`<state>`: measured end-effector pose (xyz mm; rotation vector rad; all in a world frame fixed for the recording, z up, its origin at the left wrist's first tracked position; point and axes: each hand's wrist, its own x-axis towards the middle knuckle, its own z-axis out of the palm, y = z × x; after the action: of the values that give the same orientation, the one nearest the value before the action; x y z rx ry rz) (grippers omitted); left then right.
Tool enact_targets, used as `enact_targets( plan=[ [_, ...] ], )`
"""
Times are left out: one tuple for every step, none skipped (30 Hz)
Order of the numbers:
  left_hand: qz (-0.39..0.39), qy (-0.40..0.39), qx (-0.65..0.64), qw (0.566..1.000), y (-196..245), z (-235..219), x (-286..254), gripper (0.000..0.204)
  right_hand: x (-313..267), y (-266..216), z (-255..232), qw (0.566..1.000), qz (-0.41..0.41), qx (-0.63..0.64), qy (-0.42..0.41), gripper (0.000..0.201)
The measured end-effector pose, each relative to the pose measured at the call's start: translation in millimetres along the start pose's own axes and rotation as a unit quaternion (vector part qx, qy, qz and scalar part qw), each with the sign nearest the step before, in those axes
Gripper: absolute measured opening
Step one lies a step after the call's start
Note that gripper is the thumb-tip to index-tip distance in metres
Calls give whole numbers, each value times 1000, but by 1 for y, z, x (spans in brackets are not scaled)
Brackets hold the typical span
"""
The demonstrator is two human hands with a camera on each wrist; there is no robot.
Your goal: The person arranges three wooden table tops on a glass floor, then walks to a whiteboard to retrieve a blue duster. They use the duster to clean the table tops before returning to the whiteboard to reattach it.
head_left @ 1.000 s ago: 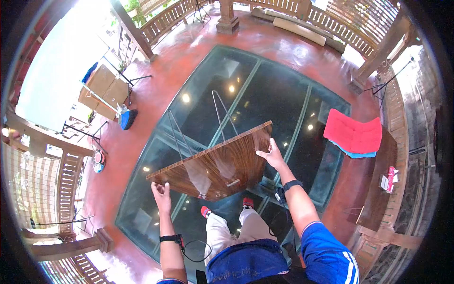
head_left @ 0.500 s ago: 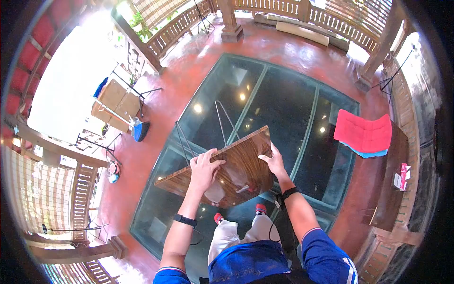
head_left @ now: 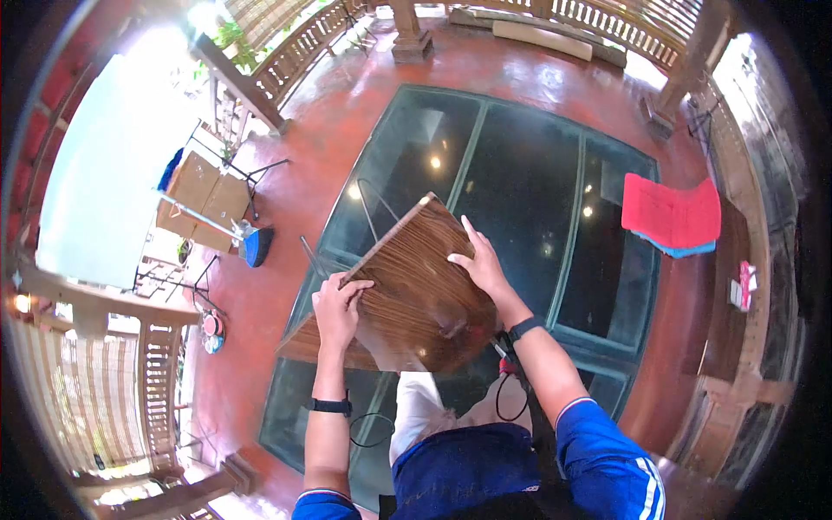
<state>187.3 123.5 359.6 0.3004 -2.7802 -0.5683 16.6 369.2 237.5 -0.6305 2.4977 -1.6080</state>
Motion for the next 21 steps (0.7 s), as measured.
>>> enact_targets(
  plan=[
    [-7, -2, -13, 1000, -18, -4, 4, 22, 7, -13, 10, 1000, 4, -9, 5, 90],
    [-18, -1, -26, 999, -36, -8, 7, 21, 15, -24, 23, 1000, 4, -19, 7, 90],
    [-14, 3, -27, 1000, -52, -14, 9, 20, 21, -30, 39, 1000, 13, 2, 21, 79],
    [-18, 9, -24, 1000, -66, -20, 12, 20, 30, -29, 53, 1000, -7, -11, 26, 74],
    [-24, 16, -21, 999, -78, -25, 12, 19, 39, -25, 67, 999, -27, -23, 29, 69],
    [-31, 20, -16, 999, -93, -31, 11, 19, 45, -24, 81, 998, -44, -34, 30, 65],
    [-31, 15, -37, 999, -108, -35, 15, 19, 50, -38, 86, 1000, -25, -10, 16, 56],
    [-32, 9, -58, 998, -125, -38, 18, 18, 54, -48, 92, 999, -37, -22, 16, 58],
    [-37, 1, -80, 996, -140, -41, 14, 18, 56, -59, 99, 999, -30, -18, 7, 58],
    [-48, -3, -99, 994, -152, -43, 11, 18, 57, -68, 107, 1000, -25, -14, 1, 58],
    [-52, -4, -120, 991, -163, -43, 13, 18, 56, -69, 116, 1000, -22, -15, 9, 59],
    [-55, -7, -142, 988, -170, -43, 15, 17, 54, -71, 125, 1000, -18, -16, 20, 59],
    [-72, -8, -123, 990, -174, -45, 15, 17, 53, -72, 131, 999, -14, -18, 32, 60],
    [-69, -5, -124, 990, -180, -46, 15, 17, 50, -72, 137, 999, 27, -29, 13, 62],
    [-68, -1, -125, 990, -188, -47, 15, 17, 47, -73, 141, 999, 33, -37, 13, 66],
    [-68, 4, -126, 990, -195, -48, 18, 17, 46, -71, 146, 998, 38, -44, 12, 71],
    [-48, 14, -129, 990, -200, -49, 20, 17, 43, -66, 149, 996, 35, -74, 31, 74],
    [-42, 20, -139, 989, -203, -52, 23, 17, 38, -58, 152, 993, 33, -103, 51, 77],
    [-34, 25, -150, 988, -202, -54, 25, 17, 32, -48, 154, 988, 34, -133, 71, 81],
    [-27, 29, -162, 986, -204, -55, 27, 17, 24, -37, 154, 986, 58, -131, 85, 83],
    [-16, 34, -160, 986, -209, -54, 29, 17, 15, -24, 154, 983, 84, -129, 101, 85]
  ],
)
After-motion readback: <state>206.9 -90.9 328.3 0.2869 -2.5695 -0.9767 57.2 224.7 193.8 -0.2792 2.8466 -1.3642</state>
